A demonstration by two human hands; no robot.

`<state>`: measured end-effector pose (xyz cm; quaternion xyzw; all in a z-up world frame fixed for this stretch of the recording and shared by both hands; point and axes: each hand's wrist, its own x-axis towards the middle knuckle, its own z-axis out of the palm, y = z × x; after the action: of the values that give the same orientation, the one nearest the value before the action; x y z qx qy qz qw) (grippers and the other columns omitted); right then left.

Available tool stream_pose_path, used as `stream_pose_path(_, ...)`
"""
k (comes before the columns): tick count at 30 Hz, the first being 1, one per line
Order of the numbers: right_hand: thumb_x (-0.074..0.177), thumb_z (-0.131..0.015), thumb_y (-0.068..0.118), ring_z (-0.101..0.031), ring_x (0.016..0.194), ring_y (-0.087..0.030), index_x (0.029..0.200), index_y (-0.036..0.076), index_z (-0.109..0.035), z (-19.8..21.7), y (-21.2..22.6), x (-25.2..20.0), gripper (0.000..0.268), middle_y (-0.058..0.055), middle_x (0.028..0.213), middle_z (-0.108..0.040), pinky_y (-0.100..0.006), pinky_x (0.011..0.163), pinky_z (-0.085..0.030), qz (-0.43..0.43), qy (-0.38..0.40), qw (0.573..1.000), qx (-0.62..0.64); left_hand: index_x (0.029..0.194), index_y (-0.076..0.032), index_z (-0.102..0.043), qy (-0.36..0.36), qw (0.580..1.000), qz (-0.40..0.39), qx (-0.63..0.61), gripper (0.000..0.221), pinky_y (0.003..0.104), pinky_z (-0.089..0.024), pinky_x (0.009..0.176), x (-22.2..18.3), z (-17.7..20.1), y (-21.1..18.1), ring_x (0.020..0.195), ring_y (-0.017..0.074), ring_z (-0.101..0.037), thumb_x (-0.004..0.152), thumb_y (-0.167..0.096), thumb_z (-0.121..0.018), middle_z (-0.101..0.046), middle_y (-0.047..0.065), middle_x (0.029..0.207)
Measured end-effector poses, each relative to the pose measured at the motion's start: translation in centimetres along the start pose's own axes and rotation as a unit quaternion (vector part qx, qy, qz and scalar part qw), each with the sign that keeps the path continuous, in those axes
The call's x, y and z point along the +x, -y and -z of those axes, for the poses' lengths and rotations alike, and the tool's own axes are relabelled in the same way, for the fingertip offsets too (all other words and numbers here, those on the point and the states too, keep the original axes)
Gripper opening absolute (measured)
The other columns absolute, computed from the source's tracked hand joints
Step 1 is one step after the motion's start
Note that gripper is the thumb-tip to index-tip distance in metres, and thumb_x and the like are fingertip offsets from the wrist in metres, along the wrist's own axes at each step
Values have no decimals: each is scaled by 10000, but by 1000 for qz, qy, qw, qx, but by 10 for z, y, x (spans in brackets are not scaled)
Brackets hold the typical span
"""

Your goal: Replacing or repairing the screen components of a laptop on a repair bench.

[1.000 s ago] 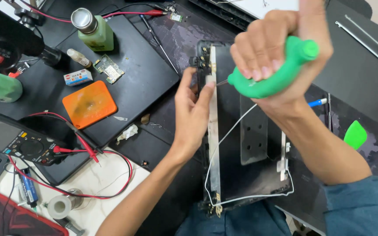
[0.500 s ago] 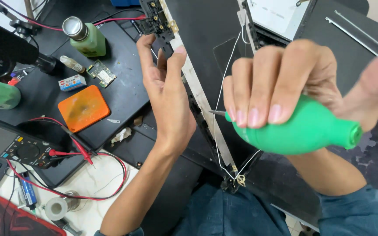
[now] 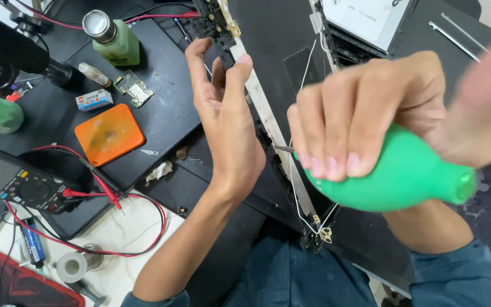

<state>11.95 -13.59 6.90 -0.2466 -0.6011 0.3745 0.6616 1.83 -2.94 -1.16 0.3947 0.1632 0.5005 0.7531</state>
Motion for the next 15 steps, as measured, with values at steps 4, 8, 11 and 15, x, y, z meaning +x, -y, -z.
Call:
stream_pose_path(4,1027,-639,475,-601,542,-185,613,41,-595,1,-12,-32,601,-91,560,-589,-328,576,-496,-106,-170,964,174,1432,-65,-403,8,999,17,-28,417,287,-421,965,1,3,1,1054,122,-497,1061,-11,-585,-564,61,1127)
stream_pose_path(8,1024,-525,623,-518,528,-188,610,62,-538,28,-21,-54,697,-74,539,-540,-323,570,-422,-96,-158,979,90,1438,-41,-404,15,1000,7,-12,385,284,-397,953,5,8,9,1010,108,-471,1100,-17,-586,-557,59,1092)
stream_pose_path(11,979,-470,700,-481,544,-221,657,56,-422,20,-13,-28,722,-97,591,-480,-340,561,-433,-41,-75,989,-117,1452,-88,-395,9,999,27,-38,460,295,-443,922,9,3,4,1031,119,-513,1038,-21,-586,-567,35,1112)
stream_pose_path(15,1029,-380,657,-518,547,-227,640,80,-478,33,-33,-49,703,-81,588,-524,-354,556,-485,-53,-47,997,-45,1464,-82,-402,9,999,21,-22,441,290,-436,952,11,12,12,1048,116,-500,1069,-26,-589,-575,47,1122)
